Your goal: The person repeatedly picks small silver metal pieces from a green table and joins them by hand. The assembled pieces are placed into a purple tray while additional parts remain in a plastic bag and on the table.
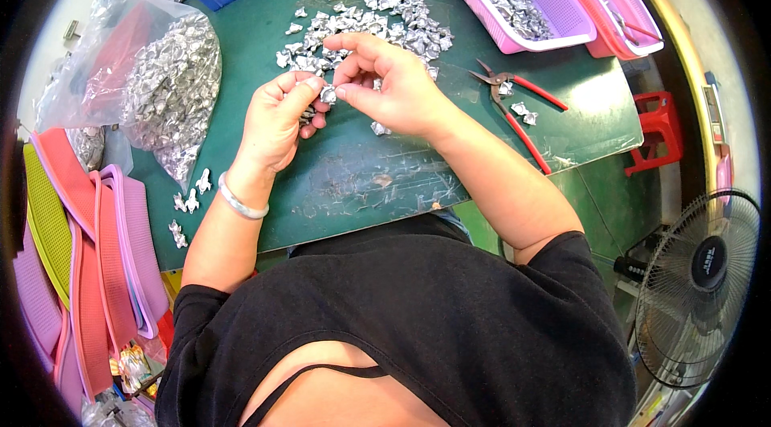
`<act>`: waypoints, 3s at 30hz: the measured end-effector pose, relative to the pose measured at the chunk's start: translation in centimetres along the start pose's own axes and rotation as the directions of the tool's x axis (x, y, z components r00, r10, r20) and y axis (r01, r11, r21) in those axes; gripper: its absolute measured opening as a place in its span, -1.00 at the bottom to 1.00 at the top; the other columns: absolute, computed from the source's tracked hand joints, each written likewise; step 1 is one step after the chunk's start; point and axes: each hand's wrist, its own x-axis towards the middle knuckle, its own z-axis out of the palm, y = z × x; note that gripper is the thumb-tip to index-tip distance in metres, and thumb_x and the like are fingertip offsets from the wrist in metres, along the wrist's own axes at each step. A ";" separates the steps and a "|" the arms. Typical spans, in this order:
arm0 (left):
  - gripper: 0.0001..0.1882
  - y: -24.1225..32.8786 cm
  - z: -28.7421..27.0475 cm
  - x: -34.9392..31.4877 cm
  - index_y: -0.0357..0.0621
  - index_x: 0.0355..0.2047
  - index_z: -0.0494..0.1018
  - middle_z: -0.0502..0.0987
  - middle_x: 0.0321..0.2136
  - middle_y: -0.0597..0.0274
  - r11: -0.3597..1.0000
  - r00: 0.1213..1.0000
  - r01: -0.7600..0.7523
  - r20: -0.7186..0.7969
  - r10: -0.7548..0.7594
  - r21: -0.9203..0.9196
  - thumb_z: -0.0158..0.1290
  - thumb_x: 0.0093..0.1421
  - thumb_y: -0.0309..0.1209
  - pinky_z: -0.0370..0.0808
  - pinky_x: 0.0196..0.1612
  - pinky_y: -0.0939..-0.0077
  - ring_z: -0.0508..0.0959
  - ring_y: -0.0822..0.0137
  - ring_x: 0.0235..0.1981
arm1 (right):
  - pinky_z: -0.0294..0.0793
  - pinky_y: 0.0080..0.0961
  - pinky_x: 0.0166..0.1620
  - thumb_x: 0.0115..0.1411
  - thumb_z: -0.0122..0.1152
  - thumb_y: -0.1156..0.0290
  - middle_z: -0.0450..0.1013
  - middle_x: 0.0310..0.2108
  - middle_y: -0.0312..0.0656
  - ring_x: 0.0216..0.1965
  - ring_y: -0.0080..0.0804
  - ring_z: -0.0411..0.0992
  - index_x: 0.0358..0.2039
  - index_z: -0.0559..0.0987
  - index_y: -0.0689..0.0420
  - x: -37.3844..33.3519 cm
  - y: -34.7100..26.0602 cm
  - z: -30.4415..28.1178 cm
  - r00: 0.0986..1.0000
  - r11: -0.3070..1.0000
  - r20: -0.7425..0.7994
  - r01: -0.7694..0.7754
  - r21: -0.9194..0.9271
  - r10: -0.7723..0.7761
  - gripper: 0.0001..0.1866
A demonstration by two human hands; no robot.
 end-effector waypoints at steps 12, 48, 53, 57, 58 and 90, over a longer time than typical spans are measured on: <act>-0.87 -0.1 0.2 -0.2 -0.16 -0.44 0.44 0.45 -0.61 0.33 0.998 0.998 -0.064 -0.016 0.064 0.009 0.04 0.11 -0.36 0.26 -0.65 0.80 0.40 0.58 -0.66 | 0.32 -0.70 -0.25 0.03 0.09 0.65 0.40 -0.42 -0.31 -0.36 -0.66 0.33 0.03 0.28 0.19 0.1 0.0 0.0 1.000 0.999 -0.006 -0.023 0.040 0.024 -0.50; -0.78 0.6 0.5 -0.2 -0.17 -0.46 0.40 0.39 -0.65 0.36 0.994 0.998 0.035 -0.053 -0.040 -0.101 -0.03 0.16 -0.26 0.18 -0.71 0.79 0.35 0.54 -0.70 | 0.37 -0.66 -0.31 0.02 0.08 0.57 0.45 -0.47 -0.31 -0.42 -0.67 0.36 -0.22 0.47 0.21 1.4 -2.8 -4.9 0.926 0.957 -0.322 0.111 -0.267 -0.197 -0.75; -0.78 4.1 0.1 -0.5 -0.16 -0.46 0.40 0.38 -0.63 0.35 0.994 1.000 0.027 -0.014 -0.028 -0.109 -0.03 0.15 -0.26 0.18 -0.71 0.78 0.35 0.52 -0.69 | 0.40 -0.46 -0.21 0.04 0.07 0.48 0.49 -0.38 -0.10 -0.32 -0.30 0.46 -0.27 0.52 0.21 1.0 -4.9 -15.1 0.687 0.534 -0.475 -0.148 -0.832 -0.550 -0.78; -0.78 10.2 -1.2 -2.2 -0.13 -0.49 0.41 0.39 -0.64 0.36 0.985 0.982 -0.163 -0.087 0.168 0.065 -0.02 0.14 -0.25 0.19 -0.71 0.78 0.37 0.52 -0.68 | 0.24 -0.37 -0.01 0.00 0.08 0.43 0.41 -0.18 -0.07 -0.09 -0.16 0.33 -0.17 0.46 0.18 -0.4 -5.2 -16.7 0.796 0.375 -0.405 -0.242 -0.895 -0.451 -0.67; -0.79 11.8 -1.6 -2.4 -0.13 -0.50 0.41 0.40 -0.64 0.36 0.969 0.970 -0.210 -0.093 0.223 0.134 -0.02 0.13 -0.25 0.18 -0.71 0.78 0.37 0.52 -0.68 | 0.25 -0.37 -0.02 0.00 0.09 0.44 0.41 -0.19 -0.07 -0.10 -0.16 0.33 -0.18 0.46 0.20 -1.1 -5.3 -16.2 0.797 0.397 -0.420 -0.249 -0.884 -0.435 -0.68; -0.80 22.9 -18.3 -2.2 -0.23 -0.60 0.40 0.33 -0.72 0.36 0.547 0.826 0.040 -0.336 0.453 0.836 -0.01 0.06 -0.35 0.24 -0.60 0.62 0.30 0.52 -0.69 | 0.33 -0.32 -0.21 -0.08 0.13 0.54 0.38 -0.38 -0.12 -0.31 -0.15 0.33 -0.18 0.43 0.15 -6.1 -1.9 -2.0 0.970 0.664 0.130 0.235 -0.710 -0.203 -0.64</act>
